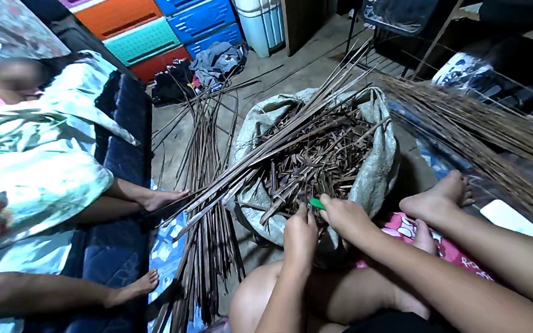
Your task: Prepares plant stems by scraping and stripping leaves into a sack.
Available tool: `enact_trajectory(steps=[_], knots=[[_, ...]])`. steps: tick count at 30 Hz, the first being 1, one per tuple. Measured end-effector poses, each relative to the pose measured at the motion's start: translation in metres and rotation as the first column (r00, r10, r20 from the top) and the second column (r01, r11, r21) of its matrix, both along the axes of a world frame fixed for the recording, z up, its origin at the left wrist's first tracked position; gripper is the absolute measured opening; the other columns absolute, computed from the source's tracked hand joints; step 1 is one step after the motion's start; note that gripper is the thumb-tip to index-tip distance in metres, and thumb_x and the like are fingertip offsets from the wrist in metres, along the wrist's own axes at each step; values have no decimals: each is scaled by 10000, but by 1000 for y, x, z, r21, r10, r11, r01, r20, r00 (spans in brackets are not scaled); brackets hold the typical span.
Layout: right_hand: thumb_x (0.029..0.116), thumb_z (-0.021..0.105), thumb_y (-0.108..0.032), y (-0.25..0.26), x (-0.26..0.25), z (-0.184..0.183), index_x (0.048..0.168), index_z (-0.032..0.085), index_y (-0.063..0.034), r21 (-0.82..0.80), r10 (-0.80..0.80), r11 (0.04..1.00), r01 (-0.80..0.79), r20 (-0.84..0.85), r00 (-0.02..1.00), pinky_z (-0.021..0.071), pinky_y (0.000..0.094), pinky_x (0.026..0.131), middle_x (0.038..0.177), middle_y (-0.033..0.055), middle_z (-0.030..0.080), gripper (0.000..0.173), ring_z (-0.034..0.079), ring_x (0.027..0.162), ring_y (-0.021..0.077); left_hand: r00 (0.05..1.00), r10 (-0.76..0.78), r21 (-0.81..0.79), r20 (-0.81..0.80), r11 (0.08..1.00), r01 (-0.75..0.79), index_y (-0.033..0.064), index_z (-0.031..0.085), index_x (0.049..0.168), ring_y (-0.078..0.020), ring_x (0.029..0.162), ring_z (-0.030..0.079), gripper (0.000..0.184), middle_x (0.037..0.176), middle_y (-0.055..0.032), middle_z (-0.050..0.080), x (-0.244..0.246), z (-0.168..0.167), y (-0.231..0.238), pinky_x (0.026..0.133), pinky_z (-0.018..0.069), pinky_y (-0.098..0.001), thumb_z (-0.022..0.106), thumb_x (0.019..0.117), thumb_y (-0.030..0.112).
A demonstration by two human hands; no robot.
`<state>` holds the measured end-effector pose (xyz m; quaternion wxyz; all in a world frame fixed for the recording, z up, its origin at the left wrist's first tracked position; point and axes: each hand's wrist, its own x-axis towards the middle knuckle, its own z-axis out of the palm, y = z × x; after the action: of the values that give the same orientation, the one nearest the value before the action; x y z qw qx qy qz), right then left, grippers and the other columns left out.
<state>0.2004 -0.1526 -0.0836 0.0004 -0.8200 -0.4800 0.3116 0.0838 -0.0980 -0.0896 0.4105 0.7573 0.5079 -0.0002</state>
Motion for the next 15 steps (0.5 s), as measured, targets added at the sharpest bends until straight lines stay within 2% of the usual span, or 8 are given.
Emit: enact_trajectory(steps=[2,4,7,9,10,13,14,15], knots=[[1114,421,-274,10,-1,-2,1360,528,-13,12,-2,1000,1,12,1000,534,597,909,1192,253,686,375,676,1146,436,1000,19,12,1,1000,-19,39,545,1472,-322,1027,707,417,1132,-200,722,1,-1,5,952,532,-511,426,1107,202],[1116,412,-273,19,-2,-2,1371,522,-16,2,-31,1000,31,19,999,532,593,920,1210,251,683,378,672,1159,433,1000,19,14,8,1000,-19,52,526,1494,-319,1047,708,427,1158,-195,723,0,-2,7,966,531,-505,425,1107,202],[1117,381,-257,31,15,-4,1405,505,-16,-18,-158,987,158,26,987,522,608,943,1252,259,667,396,661,1180,440,1000,-4,-1,5,1000,4,82,516,1512,-296,910,718,435,1032,-172,741,-1,-5,3,884,555,-489,419,1104,198],[1117,380,-272,31,30,0,1381,527,-21,-7,-204,979,204,16,979,516,612,947,1252,255,668,393,658,1184,434,1000,-7,0,10,1000,7,82,523,1507,-287,872,721,432,1000,-162,746,-2,-5,2,861,563,-481,419,1104,198],[1116,382,-275,28,33,4,1364,534,-22,-1,-192,981,192,-5,981,514,609,945,1238,252,669,385,658,1179,431,1000,-2,7,17,1000,2,81,529,1502,-283,866,723,428,1009,-160,747,-3,-5,2,855,567,-477,421,1105,202],[1101,416,-279,8,25,10,1287,568,-21,42,-99,994,105,-115,988,513,616,901,1133,251,682,352,672,1101,432,998,12,-22,57,1000,-10,65,536,1492,-299,977,723,423,1131,-189,732,-3,-3,4,933,548,-492,435,1104,199],[1096,424,-281,0,21,9,1259,578,-18,68,-62,995,72,-148,987,515,615,877,1088,249,685,346,678,1061,432,995,28,-43,100,999,-24,55,557,1472,-275,935,720,411,1098,-180,735,-3,-3,4,904,556,-469,444,1102,195],[1092,432,-286,-8,16,6,1235,587,-12,96,-28,994,45,-169,985,519,615,854,1047,246,687,345,684,1025,433,984,61,-82,166,995,-47,37,592,1429,-221,824,698,387,1009,-151,733,-4,-4,3,815,566,-412,454,1101,189]])
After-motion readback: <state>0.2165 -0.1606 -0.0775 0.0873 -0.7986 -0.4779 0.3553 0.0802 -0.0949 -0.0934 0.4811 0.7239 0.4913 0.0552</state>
